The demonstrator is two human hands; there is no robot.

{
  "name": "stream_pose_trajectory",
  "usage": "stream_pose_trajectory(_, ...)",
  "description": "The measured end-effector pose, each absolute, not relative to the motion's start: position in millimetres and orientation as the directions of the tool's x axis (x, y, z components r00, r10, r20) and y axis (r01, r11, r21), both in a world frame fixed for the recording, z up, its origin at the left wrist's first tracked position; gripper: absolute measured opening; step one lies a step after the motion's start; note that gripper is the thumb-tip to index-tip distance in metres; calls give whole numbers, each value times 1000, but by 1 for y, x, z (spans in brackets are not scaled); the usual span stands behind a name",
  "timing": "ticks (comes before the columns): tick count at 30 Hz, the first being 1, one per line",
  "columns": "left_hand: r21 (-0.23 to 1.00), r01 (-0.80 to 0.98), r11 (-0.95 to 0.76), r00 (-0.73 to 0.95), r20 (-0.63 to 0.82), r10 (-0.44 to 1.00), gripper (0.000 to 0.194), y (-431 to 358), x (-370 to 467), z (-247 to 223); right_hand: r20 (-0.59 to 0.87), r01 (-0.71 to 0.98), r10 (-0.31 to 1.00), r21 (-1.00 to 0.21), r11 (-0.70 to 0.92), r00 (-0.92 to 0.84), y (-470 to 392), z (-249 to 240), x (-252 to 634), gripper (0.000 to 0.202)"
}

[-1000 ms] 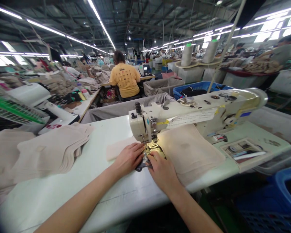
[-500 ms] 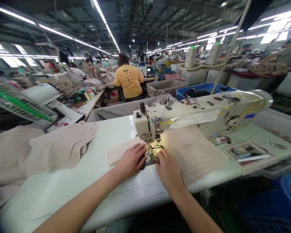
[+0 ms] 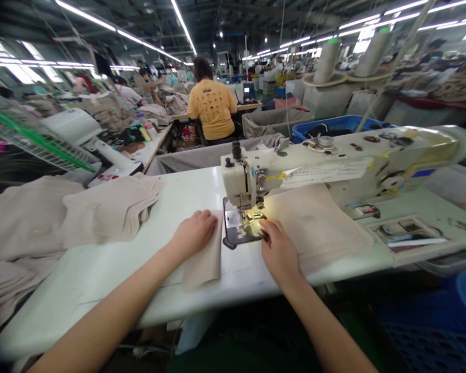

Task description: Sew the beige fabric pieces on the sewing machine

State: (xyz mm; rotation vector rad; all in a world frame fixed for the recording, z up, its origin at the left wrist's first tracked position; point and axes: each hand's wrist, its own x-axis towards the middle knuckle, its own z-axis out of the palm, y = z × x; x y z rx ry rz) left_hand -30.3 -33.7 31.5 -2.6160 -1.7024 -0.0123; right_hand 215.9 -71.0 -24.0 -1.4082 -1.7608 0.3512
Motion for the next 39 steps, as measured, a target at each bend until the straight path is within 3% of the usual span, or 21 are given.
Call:
stream_pose_trajectory(2, -134, 967, -214, 212, -31, 977, 30, -41, -31, 33, 429, 621, 902, -694, 365, -50, -74, -25, 219, 37)
stream_pose_trajectory(5, -189, 976, -108, 94, -82, 992, 33, -53, -28, 37, 412, 562, 900, -715, 416, -142, -79, -23, 223, 37)
stream_pose_trajectory(10, -199, 978, -69, 50, -103, 993, 34, -60, -25, 42, 351, 554, 894, -702, 448, -278, -85, -18, 227, 40)
stream_pose_trajectory(15, -198, 979, -50, 30, -104, 994, 34, -60, -24, 43, 260, 639, 870, -596, 486, -420, -91, -13, 229, 51)
stream_pose_trajectory(25, -182, 983, -8, -11, -99, 995, 35, -64, -25, 39, 128, 708, 868, -528, 469, -479, -98, -7, 229, 48)
stream_pose_trajectory(30, -170, 985, 6, -22, -93, 995, 32, -65, -26, 39, 126, 752, 845, -402, 523, -520, -104, -9, 229, 50)
stream_pose_trajectory(33, -145, 979, -141, 136, -43, 990, 27, -69, -19, 36, 134, 763, 840, -361, 536, -526, -107, -11, 228, 55)
stream_pose_trajectory(37, -56, 752, -657, 660, 85, 747, 31, -74, 0, 23, 140, 761, 837, -358, 541, -529, -108, -13, 227, 59)
stream_pose_trajectory(39, -34, 710, -703, 700, 146, 699, 35, -74, 10, 14, 128, 761, 837, -361, 539, -532, -106, -14, 226, 60)
